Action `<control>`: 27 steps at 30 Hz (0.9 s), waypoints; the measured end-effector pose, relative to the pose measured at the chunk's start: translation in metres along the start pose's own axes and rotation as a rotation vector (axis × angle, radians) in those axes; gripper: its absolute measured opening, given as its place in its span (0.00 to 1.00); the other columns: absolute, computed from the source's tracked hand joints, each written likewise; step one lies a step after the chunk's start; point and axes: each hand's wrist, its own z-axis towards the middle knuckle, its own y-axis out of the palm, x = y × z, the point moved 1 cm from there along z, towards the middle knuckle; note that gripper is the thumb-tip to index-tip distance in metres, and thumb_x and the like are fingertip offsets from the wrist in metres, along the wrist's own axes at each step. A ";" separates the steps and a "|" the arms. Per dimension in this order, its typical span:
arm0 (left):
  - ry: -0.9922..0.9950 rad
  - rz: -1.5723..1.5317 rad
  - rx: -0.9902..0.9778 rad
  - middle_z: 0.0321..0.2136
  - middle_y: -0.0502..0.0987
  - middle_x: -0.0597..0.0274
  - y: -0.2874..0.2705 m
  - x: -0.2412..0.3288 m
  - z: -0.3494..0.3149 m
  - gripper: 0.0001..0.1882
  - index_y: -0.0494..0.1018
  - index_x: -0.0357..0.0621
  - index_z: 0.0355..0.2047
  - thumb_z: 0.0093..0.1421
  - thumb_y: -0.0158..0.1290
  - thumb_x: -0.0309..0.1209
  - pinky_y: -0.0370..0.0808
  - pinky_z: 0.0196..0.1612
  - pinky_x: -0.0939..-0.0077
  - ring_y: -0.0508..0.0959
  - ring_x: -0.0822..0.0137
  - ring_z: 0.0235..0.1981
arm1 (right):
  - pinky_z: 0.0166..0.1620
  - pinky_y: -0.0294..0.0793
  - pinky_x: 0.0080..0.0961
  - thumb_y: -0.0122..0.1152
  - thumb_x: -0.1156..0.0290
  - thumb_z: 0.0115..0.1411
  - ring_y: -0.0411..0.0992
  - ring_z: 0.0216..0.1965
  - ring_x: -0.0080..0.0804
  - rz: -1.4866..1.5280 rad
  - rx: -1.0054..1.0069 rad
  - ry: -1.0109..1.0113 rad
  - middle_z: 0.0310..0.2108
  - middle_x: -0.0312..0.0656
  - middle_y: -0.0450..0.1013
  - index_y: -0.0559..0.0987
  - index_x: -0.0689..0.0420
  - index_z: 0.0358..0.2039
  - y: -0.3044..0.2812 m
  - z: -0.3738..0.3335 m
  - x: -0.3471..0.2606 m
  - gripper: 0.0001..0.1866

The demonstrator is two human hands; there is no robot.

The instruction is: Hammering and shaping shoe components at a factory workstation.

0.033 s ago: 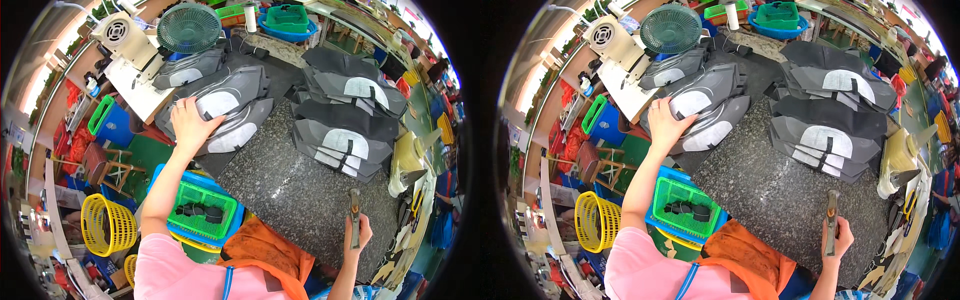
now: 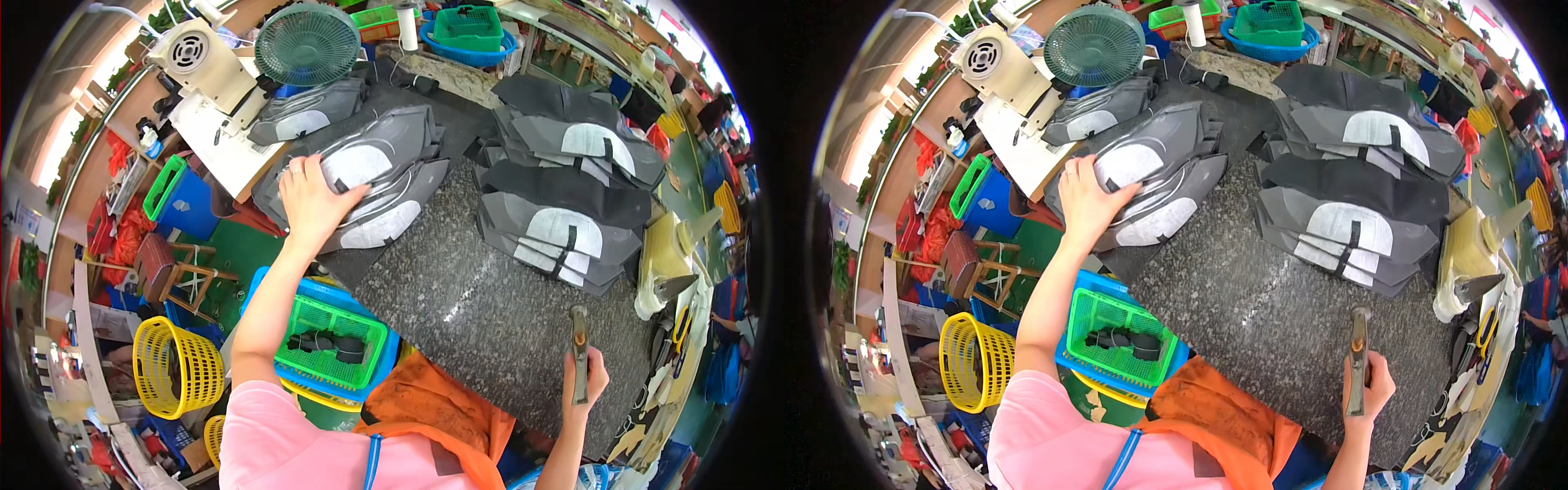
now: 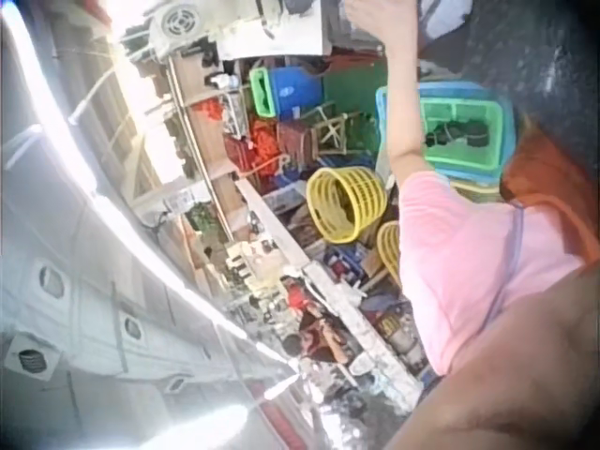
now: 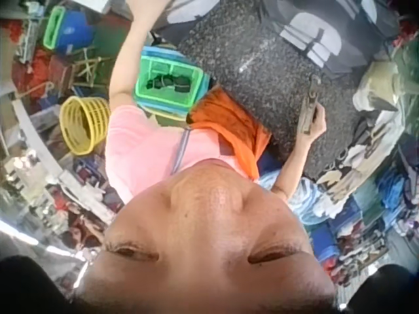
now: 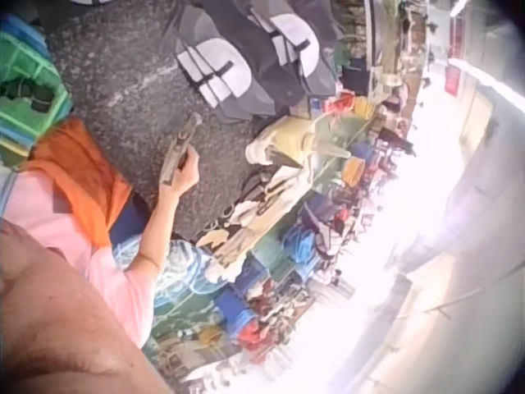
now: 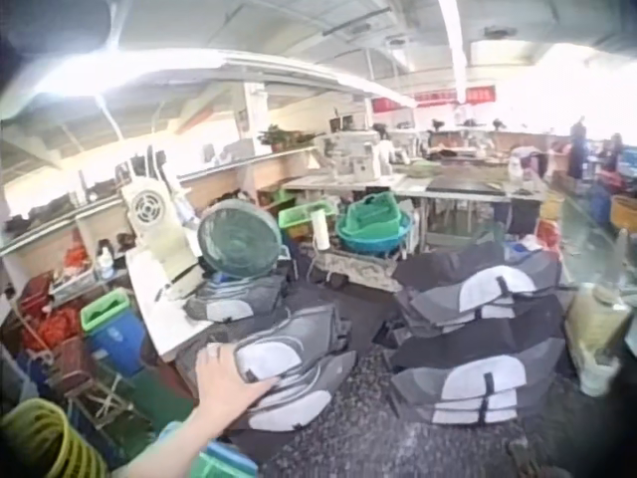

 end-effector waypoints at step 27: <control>-0.046 -0.326 0.022 0.43 0.74 0.48 -0.121 0.025 0.073 0.36 0.70 0.38 0.48 0.40 0.69 0.43 0.70 0.50 0.64 0.75 0.54 0.46 | 0.24 0.57 0.16 0.69 0.77 0.50 0.58 0.20 0.17 0.025 -0.075 -0.111 0.19 0.32 0.64 0.76 0.60 0.33 -0.002 0.002 -0.004 0.11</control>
